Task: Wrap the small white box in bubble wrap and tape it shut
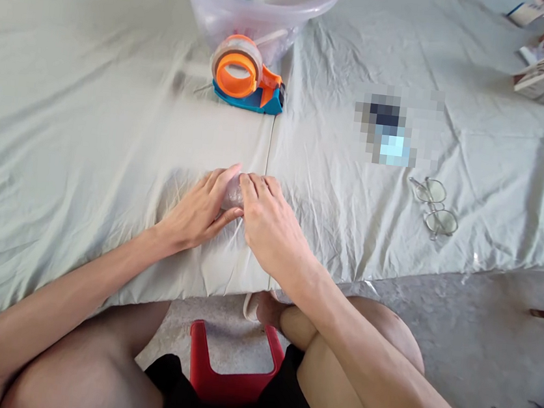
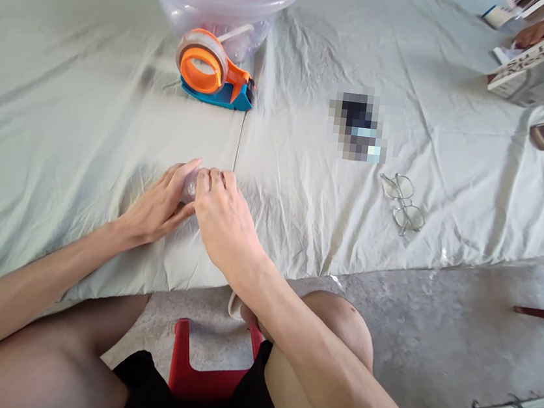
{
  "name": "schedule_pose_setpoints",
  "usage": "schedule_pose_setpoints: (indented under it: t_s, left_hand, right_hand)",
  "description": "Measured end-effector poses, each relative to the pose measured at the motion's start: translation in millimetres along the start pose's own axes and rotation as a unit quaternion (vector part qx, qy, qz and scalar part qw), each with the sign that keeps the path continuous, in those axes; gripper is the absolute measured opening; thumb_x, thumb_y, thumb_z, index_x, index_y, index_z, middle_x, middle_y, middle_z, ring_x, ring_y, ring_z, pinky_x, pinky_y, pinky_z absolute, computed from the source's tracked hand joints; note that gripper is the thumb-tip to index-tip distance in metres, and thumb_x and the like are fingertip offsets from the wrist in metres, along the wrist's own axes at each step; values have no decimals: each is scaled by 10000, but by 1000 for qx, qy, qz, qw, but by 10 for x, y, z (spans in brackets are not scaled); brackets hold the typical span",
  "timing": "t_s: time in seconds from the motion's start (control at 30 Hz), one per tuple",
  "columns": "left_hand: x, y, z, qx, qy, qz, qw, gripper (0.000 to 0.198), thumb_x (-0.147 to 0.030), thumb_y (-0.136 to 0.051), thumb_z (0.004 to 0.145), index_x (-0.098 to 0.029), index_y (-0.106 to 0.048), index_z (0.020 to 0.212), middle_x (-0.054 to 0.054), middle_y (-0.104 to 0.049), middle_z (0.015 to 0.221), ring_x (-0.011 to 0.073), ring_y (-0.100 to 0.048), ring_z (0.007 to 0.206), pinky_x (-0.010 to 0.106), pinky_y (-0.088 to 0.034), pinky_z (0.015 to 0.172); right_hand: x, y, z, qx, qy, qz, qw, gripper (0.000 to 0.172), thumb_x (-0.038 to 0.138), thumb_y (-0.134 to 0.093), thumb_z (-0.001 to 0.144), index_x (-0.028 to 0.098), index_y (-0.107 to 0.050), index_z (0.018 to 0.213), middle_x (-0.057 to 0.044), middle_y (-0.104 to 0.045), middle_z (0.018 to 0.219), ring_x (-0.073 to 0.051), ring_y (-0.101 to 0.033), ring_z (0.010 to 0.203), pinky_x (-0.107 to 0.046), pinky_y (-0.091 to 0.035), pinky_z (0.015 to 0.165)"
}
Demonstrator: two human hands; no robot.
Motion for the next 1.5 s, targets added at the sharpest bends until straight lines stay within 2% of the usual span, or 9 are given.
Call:
schedule_pose_setpoints:
  t_s: [0.27,0.4,0.5,0.77,0.93,1.03,1.13,1.3,1.5]
  left_hand:
    - [56,-12,-35,30,5,11,999,888,-682,-584,1226,-196,-239,1884,224,-742,1588,394,-774,1418,574,-652,1181]
    - [19,85,-37,26,23,-19,999,695,-626,-480,1269,-172,-447,1795,209,-747,1615,376,-779,1437,543,-646,1214]
    - [18,144,-17,-1,43,-21,999,561,-583,-451,1291,-173,-580,1651,174,-817,1489,325,-847,1278,474,-695,1108]
    - [-68,197,-49,-91,17,-35,995,531,-490,-726,1228,-250,-530,1659,149,-781,1593,266,-841,1390,371,-732,1120]
    - [-187,222,-46,-100,-77,-3,992,423,-332,-791,1198,-258,-596,1565,116,-829,1523,289,-816,1446,432,-737,1187]
    - [-243,234,-33,-100,-137,14,985,324,-250,-803,1178,-245,-660,1469,101,-855,1467,293,-820,1440,439,-742,1188]
    - [-254,281,-27,-131,-156,14,979,214,-195,-780,1171,-238,-710,1368,92,-867,1408,274,-850,1372,429,-752,1143]
    - [-352,330,-87,-196,-211,157,945,167,-265,-919,1088,-268,-786,1190,78,-864,1310,295,-862,1244,424,-716,976]
    - [-349,271,-47,-131,-225,79,962,177,-97,-726,1162,-200,-759,1302,86,-874,1186,241,-862,1111,366,-705,946]
  right_hand:
    - [-60,-27,71,54,0,-13,998,545,-113,-577,927,71,-645,1435,-219,-749,1378,-385,-642,1314,-556,-628,1153]
    - [-54,-17,49,20,26,-24,999,552,-98,-553,934,106,-616,1443,-212,-739,1369,-380,-648,1264,-563,-628,1122]
    - [-43,-37,49,-1,39,-41,998,500,-98,-533,945,107,-625,1392,-208,-733,1334,-378,-644,1251,-546,-623,1101]
    - [-92,-17,42,-79,51,-27,995,558,-122,-434,999,174,-591,1445,-185,-697,1426,-356,-632,1303,-549,-618,1113]
    - [-224,126,-124,-80,75,135,985,379,40,-701,1063,188,-607,1399,-156,-727,1405,-342,-663,1327,-550,-642,1141]
    - [-310,165,-205,-81,58,194,976,309,47,-681,1089,248,-636,1318,-104,-751,1364,-310,-699,1313,-530,-649,1138]
    - [-306,147,-246,-74,55,189,978,315,18,-627,1099,250,-642,1312,-111,-741,1379,-309,-699,1311,-531,-646,1133]
    - [-260,118,-274,-72,54,143,986,305,8,-526,1137,223,-634,1325,-154,-690,1410,-319,-688,1300,-532,-648,1102]
    - [-304,107,-281,-96,62,147,982,363,-57,-589,1078,209,-648,1317,-131,-721,1365,-299,-702,1273,-494,-658,1101]
Point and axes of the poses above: each hand's wrist, its own z-axis towards the middle knuckle, its own y-axis out of the back of the hand, x = y × z, the point moved 7 cm from there along z, towards the middle knuckle
